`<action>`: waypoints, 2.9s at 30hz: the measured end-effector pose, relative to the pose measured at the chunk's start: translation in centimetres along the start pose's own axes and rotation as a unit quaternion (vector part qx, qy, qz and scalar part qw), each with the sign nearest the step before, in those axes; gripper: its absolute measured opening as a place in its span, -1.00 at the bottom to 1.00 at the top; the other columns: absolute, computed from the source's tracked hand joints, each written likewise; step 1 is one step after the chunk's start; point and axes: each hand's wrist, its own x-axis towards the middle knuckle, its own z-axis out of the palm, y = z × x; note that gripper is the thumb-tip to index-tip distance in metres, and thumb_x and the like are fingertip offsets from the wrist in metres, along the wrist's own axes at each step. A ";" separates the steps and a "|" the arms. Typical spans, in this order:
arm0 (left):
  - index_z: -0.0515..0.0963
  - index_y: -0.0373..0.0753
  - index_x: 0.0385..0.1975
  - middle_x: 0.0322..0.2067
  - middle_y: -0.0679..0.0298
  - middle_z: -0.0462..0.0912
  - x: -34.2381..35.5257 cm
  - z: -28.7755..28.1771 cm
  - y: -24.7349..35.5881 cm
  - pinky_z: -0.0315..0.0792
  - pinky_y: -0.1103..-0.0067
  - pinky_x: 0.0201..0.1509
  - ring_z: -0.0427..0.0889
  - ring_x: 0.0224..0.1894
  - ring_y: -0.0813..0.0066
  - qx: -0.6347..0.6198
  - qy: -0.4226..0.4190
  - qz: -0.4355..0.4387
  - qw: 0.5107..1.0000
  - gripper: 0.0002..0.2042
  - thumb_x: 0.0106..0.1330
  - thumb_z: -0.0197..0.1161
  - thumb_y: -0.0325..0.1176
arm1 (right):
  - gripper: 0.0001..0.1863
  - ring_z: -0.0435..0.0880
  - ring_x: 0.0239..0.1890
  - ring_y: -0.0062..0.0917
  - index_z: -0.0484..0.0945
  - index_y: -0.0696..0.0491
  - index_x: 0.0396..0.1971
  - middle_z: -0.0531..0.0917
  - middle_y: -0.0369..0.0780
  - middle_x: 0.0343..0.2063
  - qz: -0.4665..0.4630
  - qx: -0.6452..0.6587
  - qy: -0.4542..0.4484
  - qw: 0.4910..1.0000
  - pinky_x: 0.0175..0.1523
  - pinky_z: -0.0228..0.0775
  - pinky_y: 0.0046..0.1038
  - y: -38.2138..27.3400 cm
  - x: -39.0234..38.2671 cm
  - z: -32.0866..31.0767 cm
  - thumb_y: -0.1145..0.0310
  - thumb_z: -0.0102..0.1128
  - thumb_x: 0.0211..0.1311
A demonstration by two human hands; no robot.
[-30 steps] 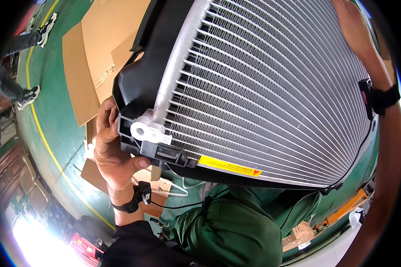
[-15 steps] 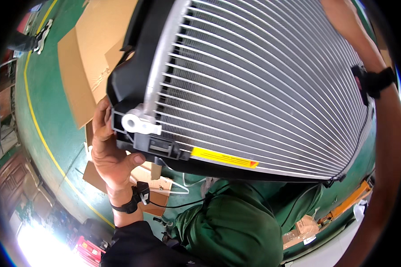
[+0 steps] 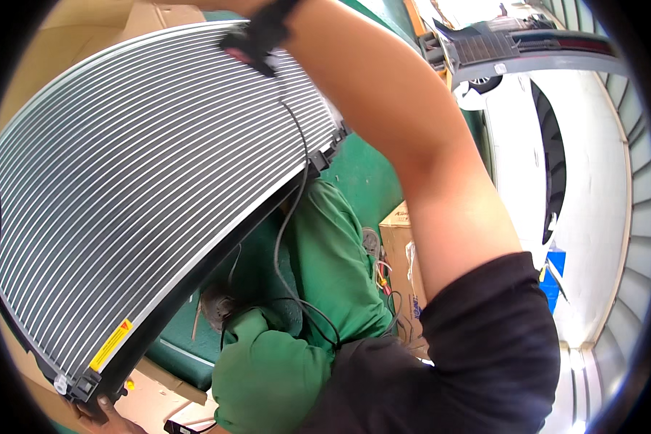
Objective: The person removes a cooling fan shroud from an old radiator and attaches it to a new radiator unit by hand.
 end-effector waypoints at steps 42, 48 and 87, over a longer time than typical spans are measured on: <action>0.40 -0.23 0.23 0.34 0.21 0.32 1.7 -0.4 1.1 0.02 0.29 0.49 0.28 0.35 0.31 -0.229 0.048 -0.074 0.969 -0.49 0.37 0.20 -0.10 | -0.42 0.54 0.04 -0.55 0.46 0.22 0.19 0.62 -0.24 0.03 0.331 0.258 0.232 0.878 0.23 0.32 -0.50 18.3 -44.0 -4.5 0.30 0.38 0.22; 0.42 -0.30 0.21 0.15 0.18 0.51 3.0 -1.5 -3.9 0.22 0.41 0.35 0.44 0.19 0.29 -0.267 0.105 -0.189 0.939 -0.59 0.43 0.12 -0.26 | -0.50 0.39 0.27 -0.39 0.33 0.19 0.30 0.40 -0.16 0.28 0.394 0.204 0.227 0.867 0.34 0.27 -0.29 23.2 -49.2 -6.1 0.31 0.01 0.45; 0.31 -0.50 0.27 0.21 0.06 0.47 1.6 -0.2 0.0 0.19 0.39 0.41 0.40 0.29 0.26 -0.368 0.047 -0.167 0.913 -0.53 0.46 -0.04 -0.32 | -0.41 0.27 0.33 -0.43 0.19 0.12 0.39 0.34 -0.21 0.33 0.432 0.452 0.277 0.730 0.43 0.03 -0.34 26.3 -49.0 -9.5 0.12 -0.08 0.52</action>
